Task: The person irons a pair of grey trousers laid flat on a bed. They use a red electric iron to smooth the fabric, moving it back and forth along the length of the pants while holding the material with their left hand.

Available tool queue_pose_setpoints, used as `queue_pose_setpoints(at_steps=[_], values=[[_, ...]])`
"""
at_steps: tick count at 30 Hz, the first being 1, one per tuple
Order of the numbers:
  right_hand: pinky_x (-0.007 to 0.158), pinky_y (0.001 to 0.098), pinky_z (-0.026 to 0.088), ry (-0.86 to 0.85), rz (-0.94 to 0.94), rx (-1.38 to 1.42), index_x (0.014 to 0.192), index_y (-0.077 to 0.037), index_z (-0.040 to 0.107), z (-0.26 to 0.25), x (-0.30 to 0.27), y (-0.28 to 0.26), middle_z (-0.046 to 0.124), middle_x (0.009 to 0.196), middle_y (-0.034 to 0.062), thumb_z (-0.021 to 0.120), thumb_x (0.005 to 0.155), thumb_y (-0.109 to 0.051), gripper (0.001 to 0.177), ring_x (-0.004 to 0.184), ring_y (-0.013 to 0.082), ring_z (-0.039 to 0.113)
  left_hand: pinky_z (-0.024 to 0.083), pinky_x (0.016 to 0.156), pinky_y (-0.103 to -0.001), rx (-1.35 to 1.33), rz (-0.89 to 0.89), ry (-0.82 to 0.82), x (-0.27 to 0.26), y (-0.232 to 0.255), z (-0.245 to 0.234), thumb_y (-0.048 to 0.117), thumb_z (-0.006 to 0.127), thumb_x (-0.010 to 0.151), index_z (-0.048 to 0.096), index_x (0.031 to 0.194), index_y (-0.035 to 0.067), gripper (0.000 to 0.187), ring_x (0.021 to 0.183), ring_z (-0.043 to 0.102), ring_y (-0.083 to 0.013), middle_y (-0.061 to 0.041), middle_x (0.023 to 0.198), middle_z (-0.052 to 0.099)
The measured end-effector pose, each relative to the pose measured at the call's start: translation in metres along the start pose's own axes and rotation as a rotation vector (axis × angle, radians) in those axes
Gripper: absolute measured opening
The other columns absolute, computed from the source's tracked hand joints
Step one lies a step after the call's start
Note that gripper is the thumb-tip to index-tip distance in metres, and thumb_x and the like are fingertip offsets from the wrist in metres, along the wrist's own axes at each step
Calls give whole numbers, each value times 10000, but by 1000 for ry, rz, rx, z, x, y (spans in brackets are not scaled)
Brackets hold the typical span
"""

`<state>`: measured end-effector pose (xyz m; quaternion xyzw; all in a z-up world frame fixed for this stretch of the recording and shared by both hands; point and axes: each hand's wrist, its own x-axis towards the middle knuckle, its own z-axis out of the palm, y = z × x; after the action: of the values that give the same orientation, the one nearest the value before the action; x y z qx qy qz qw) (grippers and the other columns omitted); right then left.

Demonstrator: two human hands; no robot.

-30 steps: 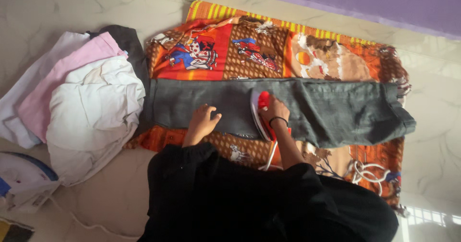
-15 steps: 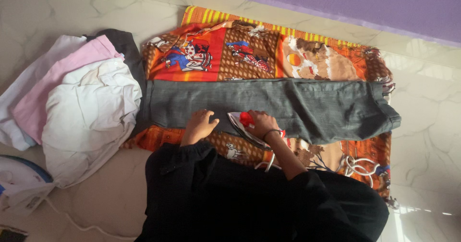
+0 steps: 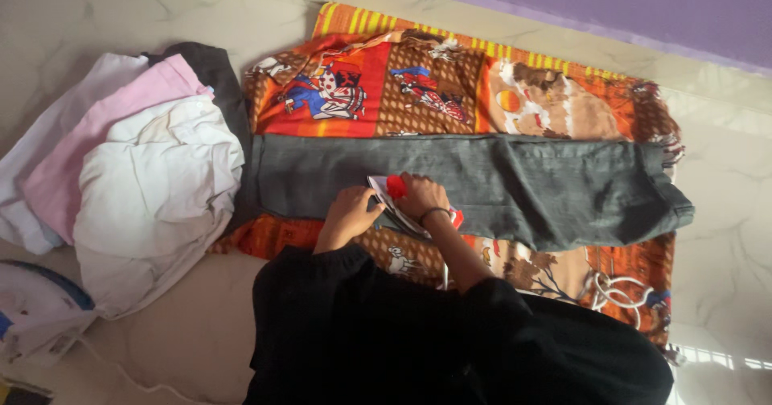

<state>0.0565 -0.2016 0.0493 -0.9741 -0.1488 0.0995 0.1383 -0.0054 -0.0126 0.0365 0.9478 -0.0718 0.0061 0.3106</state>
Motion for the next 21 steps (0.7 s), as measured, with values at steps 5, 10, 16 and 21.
queue_pose_setpoints(at_steps=[5, 10, 16, 21], values=[[892, 512, 555, 12, 68, 9, 1132, -159, 673, -9, 24, -11, 727, 1145, 168, 720, 784, -449, 456, 1057, 388, 697, 517, 910, -499, -14, -3, -15, 4, -9, 10, 376, 729, 879, 711, 1134, 45, 419, 1065, 661, -399, -188, 1118, 719], [888, 509, 556, 56, 84, -18, 1154, -150, 664, -2, 33, -9, 715, 1166, 172, 744, 781, -421, 469, 1082, 380, 684, 513, 939, -492, -3, -53, -76, 4, -18, 14, 408, 707, 898, 692, 1192, 36, 475, 1100, 645, -418, -209, 1155, 707], [887, 512, 552, 210, 215, 65, 1174, -139, 646, 9, 16, 3, 710, 1172, 155, 768, 779, -381, 480, 1105, 386, 664, 509, 970, -486, 25, -163, -139, 6, -29, 21, 430, 676, 920, 674, 1240, 42, 504, 1144, 636, -418, -221, 1218, 683], [900, 507, 560, 210, 386, 77, 1150, -140, 648, 15, -8, 21, 720, 1167, 143, 769, 799, -405, 456, 1124, 371, 671, 489, 1013, -481, 23, -209, -189, 3, -35, 23, 444, 676, 921, 682, 1246, 57, 506, 1184, 619, -415, -222, 1263, 670]])
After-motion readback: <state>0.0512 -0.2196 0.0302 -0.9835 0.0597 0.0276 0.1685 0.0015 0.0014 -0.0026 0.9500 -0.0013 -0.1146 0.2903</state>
